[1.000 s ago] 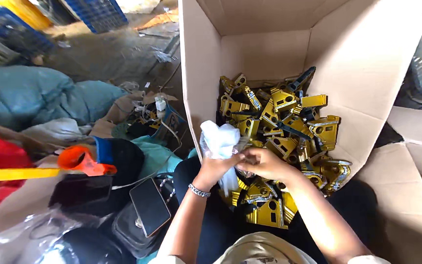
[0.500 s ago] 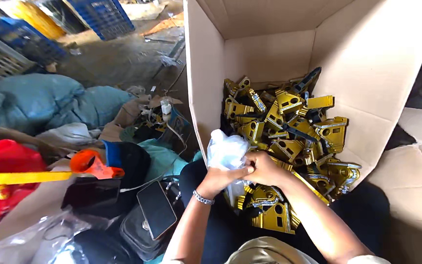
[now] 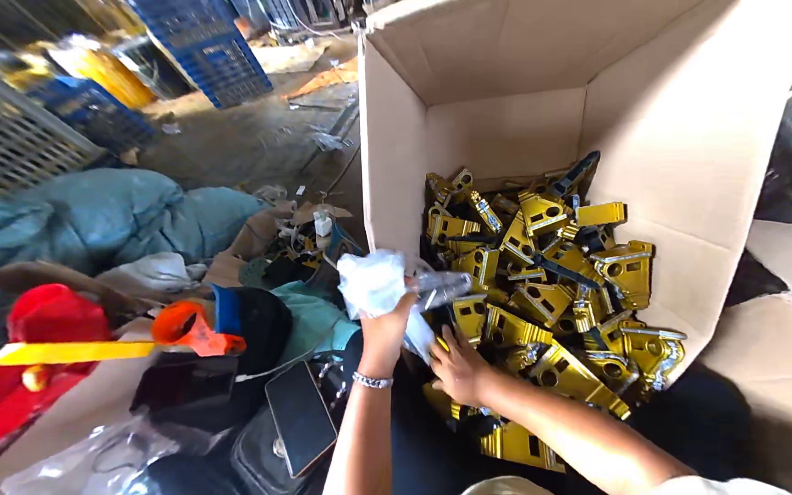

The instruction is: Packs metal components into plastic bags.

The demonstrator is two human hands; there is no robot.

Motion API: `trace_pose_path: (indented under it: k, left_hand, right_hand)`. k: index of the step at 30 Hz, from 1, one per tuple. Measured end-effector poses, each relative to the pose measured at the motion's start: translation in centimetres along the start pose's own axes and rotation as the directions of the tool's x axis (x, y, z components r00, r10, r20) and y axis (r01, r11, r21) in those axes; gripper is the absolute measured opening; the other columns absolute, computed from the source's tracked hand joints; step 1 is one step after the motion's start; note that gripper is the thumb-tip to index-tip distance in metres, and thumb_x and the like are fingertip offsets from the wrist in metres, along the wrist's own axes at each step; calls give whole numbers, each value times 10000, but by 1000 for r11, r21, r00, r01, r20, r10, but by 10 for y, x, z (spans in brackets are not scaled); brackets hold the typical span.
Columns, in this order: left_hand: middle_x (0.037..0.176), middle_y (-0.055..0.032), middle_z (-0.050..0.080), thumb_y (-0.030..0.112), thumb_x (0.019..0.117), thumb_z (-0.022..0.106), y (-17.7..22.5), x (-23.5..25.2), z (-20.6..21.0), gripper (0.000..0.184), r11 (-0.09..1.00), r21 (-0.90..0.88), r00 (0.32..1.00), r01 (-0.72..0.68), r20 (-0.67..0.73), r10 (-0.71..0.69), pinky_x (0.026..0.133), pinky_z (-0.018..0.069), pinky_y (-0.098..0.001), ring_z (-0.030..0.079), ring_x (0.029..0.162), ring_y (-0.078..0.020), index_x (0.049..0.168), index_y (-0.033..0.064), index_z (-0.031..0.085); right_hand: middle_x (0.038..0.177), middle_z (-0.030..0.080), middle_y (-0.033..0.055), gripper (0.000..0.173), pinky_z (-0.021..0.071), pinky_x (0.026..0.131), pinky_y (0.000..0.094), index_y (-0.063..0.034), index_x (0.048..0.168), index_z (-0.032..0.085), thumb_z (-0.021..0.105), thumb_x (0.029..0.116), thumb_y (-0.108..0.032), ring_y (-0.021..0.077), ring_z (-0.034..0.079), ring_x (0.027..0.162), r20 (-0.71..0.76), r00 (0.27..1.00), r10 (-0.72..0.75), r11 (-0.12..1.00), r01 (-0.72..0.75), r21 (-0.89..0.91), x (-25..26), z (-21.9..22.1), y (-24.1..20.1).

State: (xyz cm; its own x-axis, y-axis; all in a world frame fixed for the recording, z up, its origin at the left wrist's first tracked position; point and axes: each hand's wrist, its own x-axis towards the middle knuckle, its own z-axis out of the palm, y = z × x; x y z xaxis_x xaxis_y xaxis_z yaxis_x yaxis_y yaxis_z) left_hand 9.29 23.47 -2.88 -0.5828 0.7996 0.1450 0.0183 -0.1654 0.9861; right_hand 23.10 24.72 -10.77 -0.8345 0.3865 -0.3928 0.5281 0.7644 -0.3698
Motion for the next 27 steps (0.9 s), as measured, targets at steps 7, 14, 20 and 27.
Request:
trace_pose_path:
  k: [7, 14, 20, 27]
  left_hand:
    - [1124, -147, 680, 10, 732, 822, -11, -14, 5, 661, 990, 138, 998, -30, 65, 21, 936, 554, -234, 663, 1040, -70, 1279, -167, 496]
    - [1222, -287, 634, 95, 665, 874, -25, -35, 40, 840, 948, 194, 945, -253, 261, 199, 1037, 482, -256, 628, 1156, -152, 1293, -262, 446]
    - [1101, -132, 692, 40, 683, 863, -11, -65, 65, 653, 998, -10, 934, -69, 349, 68, 958, 531, -220, 654, 1047, -54, 1206, -181, 541]
    - [1030, -57, 715, -49, 825, 731, 17, -68, 77, 368, 914, -278, 912, 295, 366, -183, 931, 578, -297, 688, 1001, -106, 1166, -42, 593]
  right_hand:
    - [1515, 440, 302, 307, 387, 1104, 652, 3, 1207, 698, 645, 1000, -217, 514, 436, 1379, -277, 944, 178, 960, -106, 258, -86, -22, 31]
    - [1277, 681, 41, 699, 627, 861, 352, -79, 1405, 422, 784, 874, -355, 173, 716, 1028, -620, 460, 635, 263, 627, 734, -185, -25, 49]
    - [1163, 645, 118, 651, 597, 820, 314, 0, 1391, 413, 742, 892, -258, 131, 687, 959, -479, 695, 536, 573, 117, 811, -176, -75, 30]
    - [1054, 699, 195, 364, 598, 794, 393, 78, 1126, 640, 745, 855, -141, 234, 709, 925, -819, 366, 441, 881, -1, 474, -131, -50, 28]
